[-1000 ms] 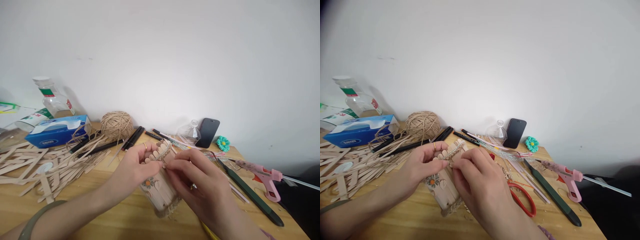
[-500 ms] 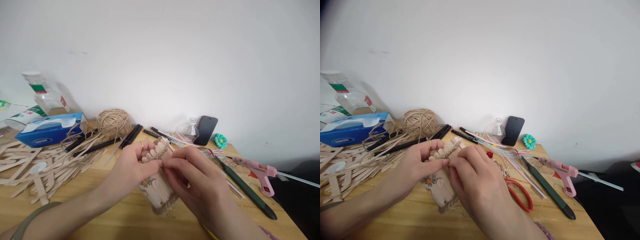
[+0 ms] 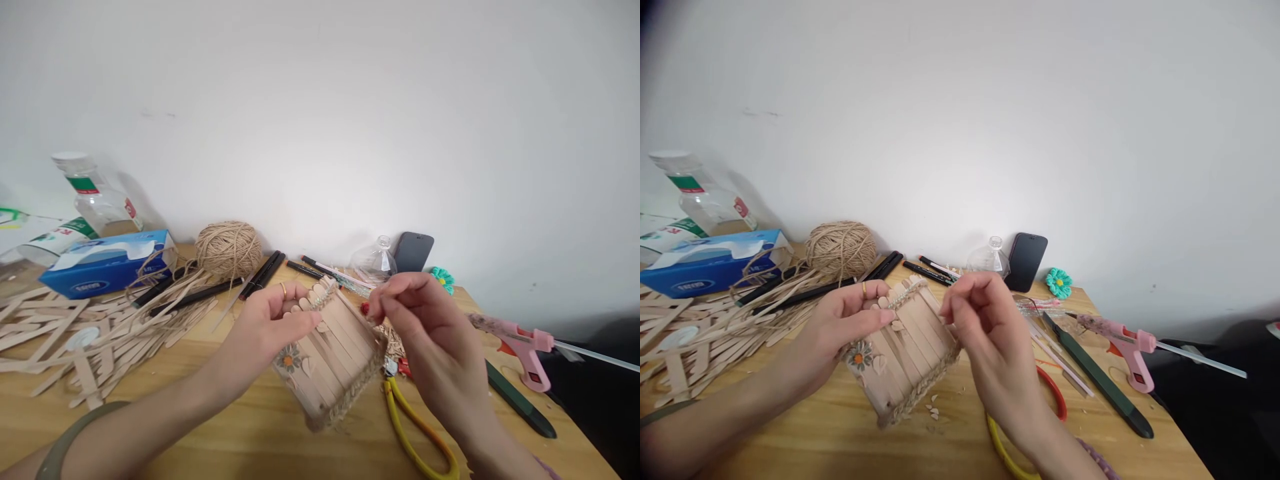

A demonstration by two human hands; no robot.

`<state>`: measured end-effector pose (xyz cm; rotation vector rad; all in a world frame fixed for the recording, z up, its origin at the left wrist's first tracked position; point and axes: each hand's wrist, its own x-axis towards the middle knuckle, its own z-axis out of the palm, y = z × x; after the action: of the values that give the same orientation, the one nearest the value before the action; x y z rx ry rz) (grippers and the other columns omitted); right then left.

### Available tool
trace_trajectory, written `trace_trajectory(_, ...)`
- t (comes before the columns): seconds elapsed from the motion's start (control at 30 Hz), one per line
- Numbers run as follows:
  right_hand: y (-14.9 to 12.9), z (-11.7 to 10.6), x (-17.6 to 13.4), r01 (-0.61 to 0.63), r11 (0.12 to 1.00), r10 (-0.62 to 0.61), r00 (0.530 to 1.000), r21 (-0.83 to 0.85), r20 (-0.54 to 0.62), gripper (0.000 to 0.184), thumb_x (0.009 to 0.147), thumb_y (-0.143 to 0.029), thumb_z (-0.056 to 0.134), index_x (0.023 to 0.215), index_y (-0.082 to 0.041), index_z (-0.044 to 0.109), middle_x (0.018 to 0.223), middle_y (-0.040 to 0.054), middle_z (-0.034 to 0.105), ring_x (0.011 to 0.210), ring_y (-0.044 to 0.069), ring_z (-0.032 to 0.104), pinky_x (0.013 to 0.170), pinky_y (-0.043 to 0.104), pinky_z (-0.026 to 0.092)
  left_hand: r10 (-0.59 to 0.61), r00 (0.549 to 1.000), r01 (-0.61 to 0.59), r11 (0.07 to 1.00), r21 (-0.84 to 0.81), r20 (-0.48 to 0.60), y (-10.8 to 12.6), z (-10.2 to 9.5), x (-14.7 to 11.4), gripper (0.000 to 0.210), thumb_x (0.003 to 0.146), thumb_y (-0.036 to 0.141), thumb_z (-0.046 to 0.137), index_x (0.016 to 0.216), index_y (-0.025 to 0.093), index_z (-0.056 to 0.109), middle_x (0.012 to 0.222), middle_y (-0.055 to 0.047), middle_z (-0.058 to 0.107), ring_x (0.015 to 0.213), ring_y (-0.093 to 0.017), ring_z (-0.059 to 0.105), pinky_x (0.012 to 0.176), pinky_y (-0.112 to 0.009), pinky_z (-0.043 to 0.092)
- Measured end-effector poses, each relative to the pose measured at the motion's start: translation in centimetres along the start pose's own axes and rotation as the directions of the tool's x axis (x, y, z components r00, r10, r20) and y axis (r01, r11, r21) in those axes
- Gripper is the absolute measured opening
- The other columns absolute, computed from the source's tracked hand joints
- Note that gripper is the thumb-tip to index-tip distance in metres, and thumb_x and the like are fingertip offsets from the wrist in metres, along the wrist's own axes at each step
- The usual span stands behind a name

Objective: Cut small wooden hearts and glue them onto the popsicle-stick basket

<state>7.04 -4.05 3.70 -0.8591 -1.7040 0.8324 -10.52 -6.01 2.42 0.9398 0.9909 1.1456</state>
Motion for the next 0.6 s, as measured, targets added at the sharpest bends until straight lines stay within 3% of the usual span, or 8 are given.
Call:
trace_trajectory(0.1, 0.4, -0.3, 0.2, 0.004, 1.000, -0.003, 0.995, 0.015, -0.104, 0.013, 0.090, -0.019, 0.041, 0.083, -0.022, 0.052, 0.059, -0.0050, 0.040, 0.053, 0.010, 0.038, 0.045, 0.018, 0.034, -0.006, 0.999, 0.006, 1.000, 0.020, -0.032, 0.1, 0.2, 0.2, 0.013, 0.065, 0.020, 0.067, 0.073, 0.014, 0.060, 0.060, 0.003, 0.062, 0.051, -0.007, 0.053, 0.049, -0.016, 0.041)
trace_trajectory(0.23, 0.1, -0.6, 0.2, -0.008, 1.000, 0.006, 0.997, -0.022, -0.074, 0.011, 0.090, -0.024, 0.044, 0.092, -0.023, 0.054, 0.054, -0.0070, 0.033, 0.047, 0.009, 0.030, 0.039, 0.018, 0.028, -0.010, 0.999, 0.013, 0.998, 0.059, -0.041, 0.0, 0.3, 0.4, 0.013, 0.063, 0.016, 0.068, 0.074, 0.014, 0.061, 0.060, 0.004, 0.063, 0.050, -0.007, 0.055, 0.048, -0.016, 0.042)
trace_trajectory(0.47, 1.1, -3.3, -1.0, 0.024, 0.946, -0.058, 0.994, -0.324, -0.095, 0.009, 0.086, -0.019, 0.049, 0.089, -0.022, 0.057, 0.070, -0.0019, 0.056, 0.066, 0.012, 0.055, 0.059, 0.022, 0.045, 0.037, 0.993, -0.019, 0.988, 0.151, -0.115, -0.1, 0.1, 0.3, 0.015, 0.064, 0.018, 0.069, 0.074, 0.015, 0.058, 0.056, 0.006, 0.063, 0.046, -0.007, 0.054, 0.045, -0.015, 0.042)
trace_trajectory(0.53, 2.4, -4.9, -2.1, -0.008, 0.903, -0.045, 0.992, -0.430, -0.113, 0.010, 0.086, -0.021, 0.049, 0.091, -0.022, 0.057, 0.077, -0.0001, 0.059, 0.073, 0.013, 0.057, 0.066, 0.025, 0.047, 0.046, 0.984, -0.026, 0.993, 0.119, -0.173, 0.0, 0.1, 0.5, 0.017, 0.063, 0.018, 0.070, 0.075, 0.015, 0.058, 0.058, 0.007, 0.065, 0.047, -0.007, 0.056, 0.046, -0.015, 0.043)
trace_trajectory(0.6, 3.6, -6.9, -3.6, -0.106, 0.866, 0.018, 0.983, -0.488, -0.182, 0.011, 0.086, -0.024, 0.049, 0.092, -0.021, 0.058, 0.077, 0.0005, 0.060, 0.074, 0.014, 0.058, 0.068, 0.027, 0.048, -0.027, 0.975, 0.045, 0.996, 0.077, -0.222, 0.1, 0.0, 0.8, 0.018, 0.064, 0.017, 0.070, 0.077, 0.015, 0.058, 0.059, 0.007, 0.066, 0.047, -0.007, 0.057, 0.046, -0.014, 0.044)
